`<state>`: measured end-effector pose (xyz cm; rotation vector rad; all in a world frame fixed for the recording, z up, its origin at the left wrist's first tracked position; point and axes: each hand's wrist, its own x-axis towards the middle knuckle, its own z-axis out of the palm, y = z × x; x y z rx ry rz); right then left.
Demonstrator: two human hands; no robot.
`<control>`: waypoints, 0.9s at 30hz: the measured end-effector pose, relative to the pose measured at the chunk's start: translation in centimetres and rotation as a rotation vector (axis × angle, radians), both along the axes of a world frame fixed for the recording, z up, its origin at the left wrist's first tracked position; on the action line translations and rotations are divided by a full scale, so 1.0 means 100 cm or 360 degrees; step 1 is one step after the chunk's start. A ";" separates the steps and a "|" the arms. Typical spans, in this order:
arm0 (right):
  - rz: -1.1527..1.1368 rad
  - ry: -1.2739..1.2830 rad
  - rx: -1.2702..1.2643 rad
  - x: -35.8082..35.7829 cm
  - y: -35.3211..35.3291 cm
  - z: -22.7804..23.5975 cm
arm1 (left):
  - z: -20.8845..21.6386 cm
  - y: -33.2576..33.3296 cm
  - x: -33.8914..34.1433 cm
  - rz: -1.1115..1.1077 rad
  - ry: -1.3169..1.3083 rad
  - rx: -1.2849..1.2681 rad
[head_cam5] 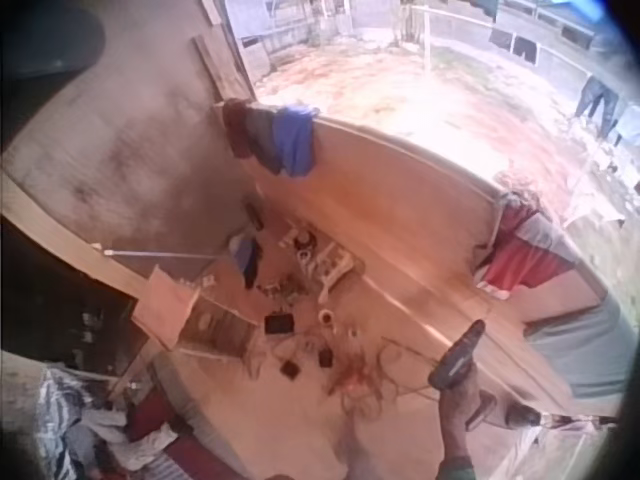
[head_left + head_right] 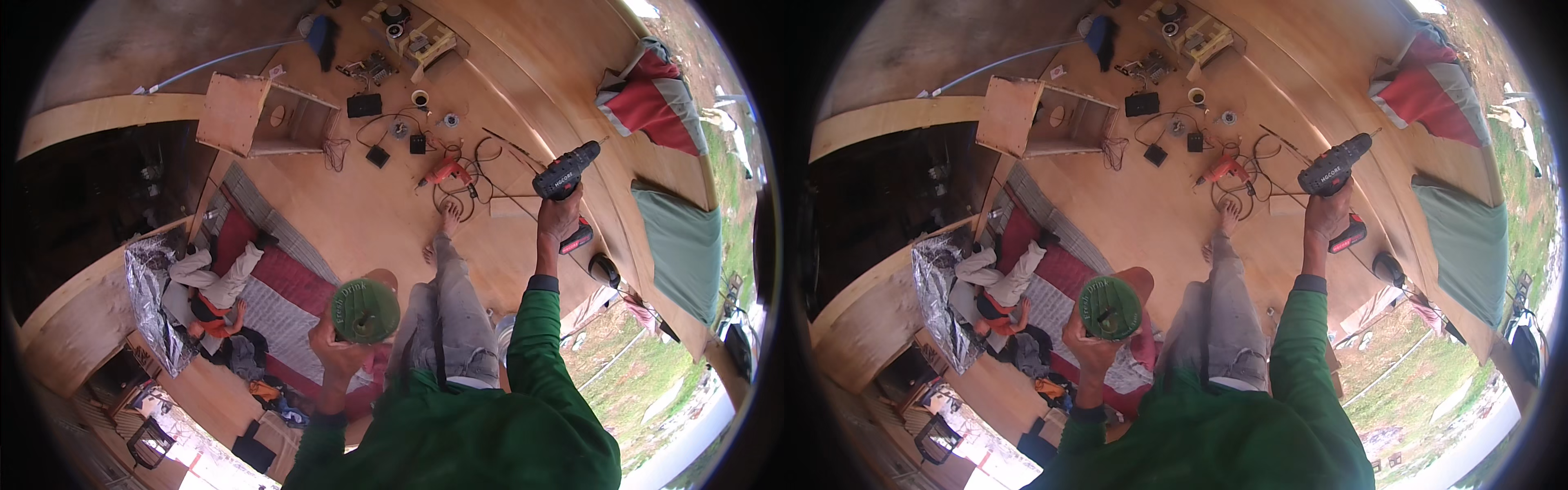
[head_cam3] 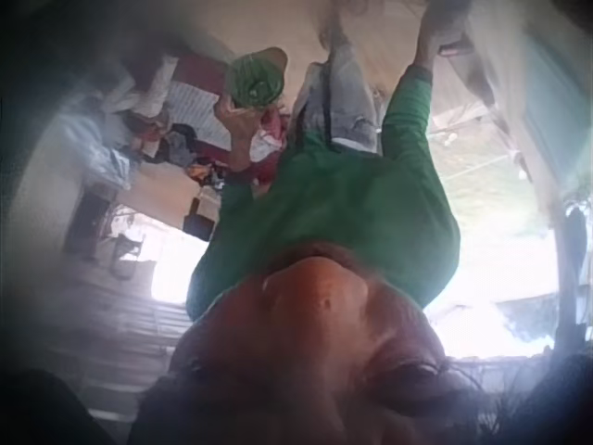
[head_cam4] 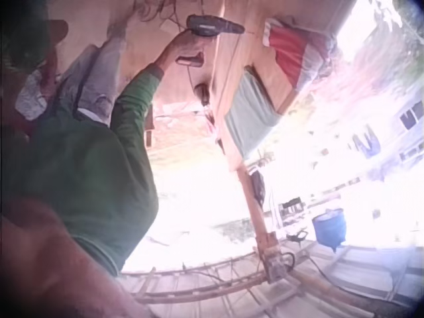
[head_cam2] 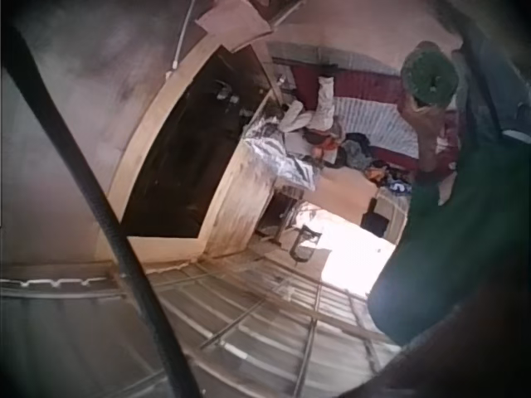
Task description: The person sits on the floor and assembles an electronic device by connecting wires to a circuit board and a black box. They handle a wooden panel with a cutout, fit the electronic components into it, and adjust the wiring.
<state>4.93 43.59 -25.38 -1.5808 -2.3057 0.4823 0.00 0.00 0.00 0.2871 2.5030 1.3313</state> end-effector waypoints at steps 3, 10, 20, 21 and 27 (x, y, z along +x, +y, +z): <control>-0.0022 0.0040 0.0087 -0.019 0.002 -0.022 | -0.008 0.012 -0.016 -0.0099 0.0024 0.0019; -0.0153 -0.0151 -0.0011 -0.079 0.024 -0.054 | -0.023 0.042 -0.056 -0.0161 -0.0009 -0.0052; -0.0164 -0.0243 -0.0017 -0.136 0.048 -0.081 | -0.051 0.035 -0.100 -0.0331 -0.0087 -0.0130; -0.0148 -0.0232 0.0011 -0.141 0.052 -0.084 | -0.055 0.034 -0.106 -0.0336 -0.0095 -0.0123; -0.0040 -0.0175 0.0264 -0.170 0.061 -0.103 | -0.077 0.020 -0.162 -0.0454 -0.0199 -0.0044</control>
